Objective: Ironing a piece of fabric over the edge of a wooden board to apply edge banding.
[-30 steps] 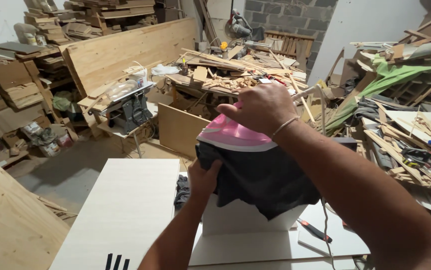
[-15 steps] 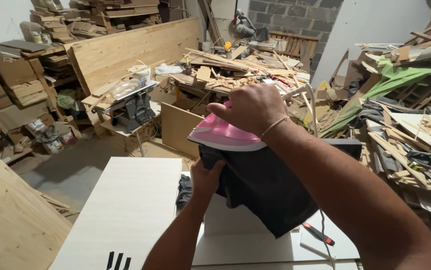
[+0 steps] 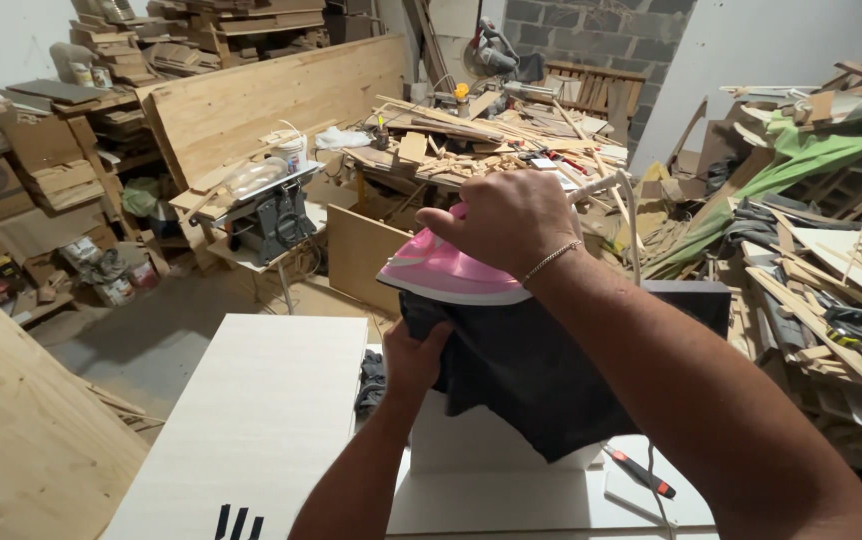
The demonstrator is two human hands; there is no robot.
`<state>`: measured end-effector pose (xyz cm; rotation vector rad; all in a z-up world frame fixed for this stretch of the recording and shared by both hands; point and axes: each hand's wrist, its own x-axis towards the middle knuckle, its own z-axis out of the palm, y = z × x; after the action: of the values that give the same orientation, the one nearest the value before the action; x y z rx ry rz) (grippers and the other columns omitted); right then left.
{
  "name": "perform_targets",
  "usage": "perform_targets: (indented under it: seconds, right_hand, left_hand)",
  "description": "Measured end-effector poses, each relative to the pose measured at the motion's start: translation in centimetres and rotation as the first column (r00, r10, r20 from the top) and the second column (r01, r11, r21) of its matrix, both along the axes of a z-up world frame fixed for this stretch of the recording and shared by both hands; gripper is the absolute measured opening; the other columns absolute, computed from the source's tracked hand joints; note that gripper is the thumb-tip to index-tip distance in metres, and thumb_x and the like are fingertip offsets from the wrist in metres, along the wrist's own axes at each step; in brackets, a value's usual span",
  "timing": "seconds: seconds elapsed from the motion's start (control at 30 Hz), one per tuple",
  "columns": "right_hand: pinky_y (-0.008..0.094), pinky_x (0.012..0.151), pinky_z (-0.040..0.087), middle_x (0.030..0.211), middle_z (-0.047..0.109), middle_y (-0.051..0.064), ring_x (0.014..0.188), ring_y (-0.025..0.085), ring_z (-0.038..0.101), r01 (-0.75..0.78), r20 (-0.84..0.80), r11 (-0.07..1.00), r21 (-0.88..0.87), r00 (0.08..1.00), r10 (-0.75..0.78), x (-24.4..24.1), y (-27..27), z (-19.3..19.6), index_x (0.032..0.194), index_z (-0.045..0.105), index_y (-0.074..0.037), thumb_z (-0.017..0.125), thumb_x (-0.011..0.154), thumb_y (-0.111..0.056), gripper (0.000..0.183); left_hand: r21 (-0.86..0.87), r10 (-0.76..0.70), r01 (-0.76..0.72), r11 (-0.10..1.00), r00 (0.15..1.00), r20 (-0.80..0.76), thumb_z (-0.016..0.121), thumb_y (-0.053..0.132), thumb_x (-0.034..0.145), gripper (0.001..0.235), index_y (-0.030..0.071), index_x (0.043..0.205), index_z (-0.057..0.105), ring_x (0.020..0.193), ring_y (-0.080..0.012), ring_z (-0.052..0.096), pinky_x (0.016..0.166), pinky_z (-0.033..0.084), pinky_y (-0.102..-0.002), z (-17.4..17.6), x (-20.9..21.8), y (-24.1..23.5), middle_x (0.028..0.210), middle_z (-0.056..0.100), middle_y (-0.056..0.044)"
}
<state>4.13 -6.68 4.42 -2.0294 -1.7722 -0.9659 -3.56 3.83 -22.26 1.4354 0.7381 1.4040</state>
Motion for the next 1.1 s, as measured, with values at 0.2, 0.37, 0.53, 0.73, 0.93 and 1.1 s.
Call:
perform_targets:
  seconds: [0.2,0.37,0.53,0.73,0.93,1.1]
  right_hand:
    - [0.052,0.066,0.056,0.064,0.069,0.016,0.074,0.042,0.073,0.003,-0.013,1.0,0.001,1.0,-0.003,0.3,0.3,-0.1,0.072,0.075,-0.019,0.046,0.087,-0.079,0.069]
    - [0.051,0.067,0.056,0.064,0.069,0.016,0.075,0.041,0.073,0.014,-0.018,1.0,-0.007,1.0,-0.014,-0.1,-0.1,0.0,0.072,0.075,-0.019,0.046,0.088,-0.078,0.068]
    - [0.051,0.068,0.056,0.065,0.069,0.017,0.076,0.042,0.073,0.011,-0.018,1.0,-0.005,1.0,-0.011,-0.1,-0.2,-0.1,0.073,0.075,-0.019,0.047,0.087,-0.078,0.067]
    - [0.053,0.067,0.056,0.065,0.069,0.018,0.076,0.042,0.073,0.019,-0.014,1.0,-0.015,1.0,-0.019,-0.6,-0.6,0.0,0.073,0.076,-0.017,0.047,0.087,-0.077,0.068]
    - [0.051,0.068,0.057,0.065,0.07,0.017,0.078,0.041,0.074,0.041,-0.009,0.999,-0.021,0.999,-0.041,-0.9,-1.0,0.2,0.074,0.077,-0.016,0.046,0.085,-0.078,0.07]
    - [0.036,0.044,0.048,0.058,0.065,0.001,0.052,0.02,0.065,0.06,0.075,0.993,-0.102,0.996,-0.052,-0.4,-0.6,0.4,0.067,0.069,-0.018,0.042,0.095,-0.081,0.074]
  left_hand:
    - [0.027,-0.003,0.003,1.0,1.0,0.014,0.087,0.02,0.074,0.028,0.011,0.062,0.063,0.051,-0.0143,0.056,0.045,0.042,-0.034,0.2,0.0,0.0,0.05,0.056,-0.004]
    - [-0.012,-0.014,0.014,1.0,1.0,0.018,0.086,0.02,0.074,0.027,0.013,0.062,0.063,0.048,-0.0146,0.057,0.044,0.042,-0.032,0.5,-0.2,-0.3,0.049,0.057,-0.002]
    - [-0.024,-0.011,0.011,1.0,1.0,0.003,0.085,0.021,0.073,0.028,0.014,0.063,0.061,0.051,-0.0141,0.056,0.045,0.041,-0.035,-0.1,-0.1,-0.2,0.05,0.056,-0.002]
    - [-0.027,0.007,-0.007,1.0,1.0,-0.023,0.085,0.019,0.074,0.024,0.013,0.064,0.064,0.051,-0.0156,0.059,0.047,0.044,-0.033,0.0,-0.2,-0.4,0.051,0.059,-0.003]
    - [0.06,0.022,-0.021,0.998,0.999,-0.029,0.088,0.019,0.075,0.028,0.007,0.066,0.064,0.058,-0.0187,0.06,0.051,0.046,-0.039,-1.2,-0.3,0.2,0.055,0.063,-0.011]
    - [0.025,0.089,-0.085,0.996,0.978,-0.19,0.08,0.036,0.071,0.03,0.007,0.071,0.071,0.066,-0.0107,0.055,0.059,0.047,-0.041,-1.0,-0.2,-0.1,0.061,0.069,-0.005]
